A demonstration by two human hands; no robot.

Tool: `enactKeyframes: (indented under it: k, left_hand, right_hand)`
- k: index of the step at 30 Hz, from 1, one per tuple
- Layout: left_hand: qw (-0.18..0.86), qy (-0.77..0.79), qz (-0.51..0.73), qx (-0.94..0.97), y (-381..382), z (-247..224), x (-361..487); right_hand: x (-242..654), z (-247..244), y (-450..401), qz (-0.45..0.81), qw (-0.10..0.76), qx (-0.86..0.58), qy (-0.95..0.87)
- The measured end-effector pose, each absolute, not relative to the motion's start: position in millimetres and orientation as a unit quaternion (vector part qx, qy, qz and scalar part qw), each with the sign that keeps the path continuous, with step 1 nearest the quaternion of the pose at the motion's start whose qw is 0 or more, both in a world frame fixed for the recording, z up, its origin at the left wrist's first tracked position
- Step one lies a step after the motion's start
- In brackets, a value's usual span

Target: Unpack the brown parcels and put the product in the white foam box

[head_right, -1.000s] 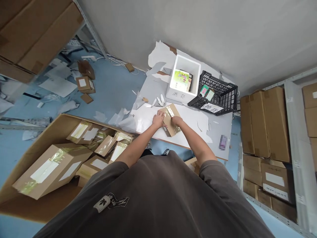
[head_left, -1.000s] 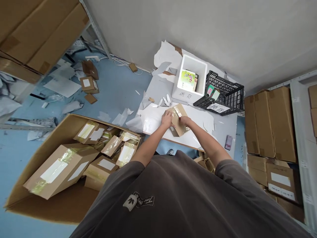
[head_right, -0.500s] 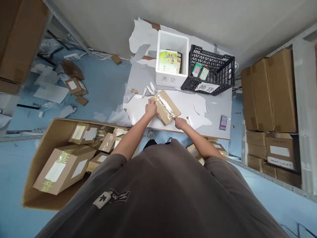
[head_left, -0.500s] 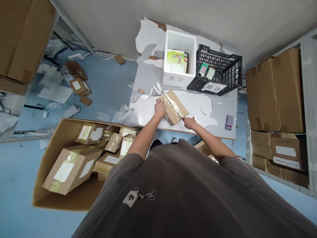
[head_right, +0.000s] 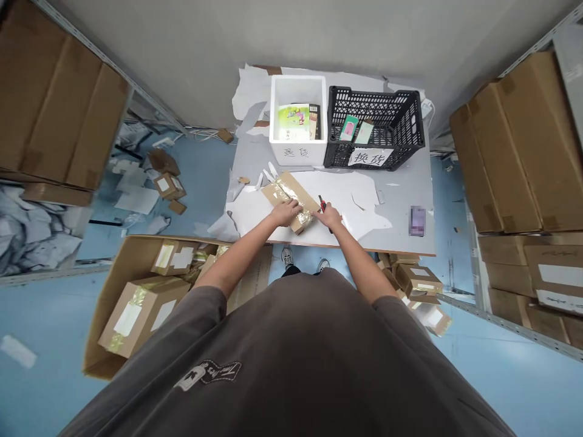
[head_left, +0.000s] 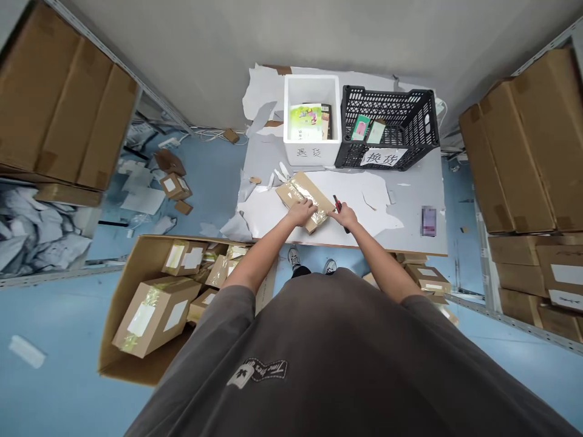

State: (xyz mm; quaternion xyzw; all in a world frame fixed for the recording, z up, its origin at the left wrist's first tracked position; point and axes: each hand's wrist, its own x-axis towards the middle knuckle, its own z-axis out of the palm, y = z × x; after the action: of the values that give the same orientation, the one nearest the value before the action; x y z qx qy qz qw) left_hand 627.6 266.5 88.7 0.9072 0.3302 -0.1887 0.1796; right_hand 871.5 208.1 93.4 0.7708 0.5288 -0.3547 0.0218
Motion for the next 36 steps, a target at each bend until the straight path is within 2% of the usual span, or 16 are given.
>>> enactKeyframes:
  k: [6,14,20,22,27,36]
  left_hand:
    - [0.127,0.383,-0.213,0.89,251,90,635]
    - [0.141,0.456,-0.157,0.864,212,88,634]
    - [0.2,0.478,-0.175,0.837,214,85,633]
    - [0.208,0.484,-0.177,0.831,215,86,634]
    - [0.215,0.481,-0.178,0.831,215,90,636]
    - [0.206,0.49,-0.221,0.818,215,87,639]
  right_hand:
    - [847,58,234,-0.39,-0.005,0.777,0.494]
    - [839,56,257,-0.393,-0.006,0.757,0.522]
    - [857,64,219,-0.386,-0.07,0.711,0.584]
    - [867,66,199,-0.421,-0.082,0.68,0.594]
    - [874,70,171,-0.558,-0.009,0.607,0.565]
    - [876,85,186,-0.647,0.026,0.566,0.51]
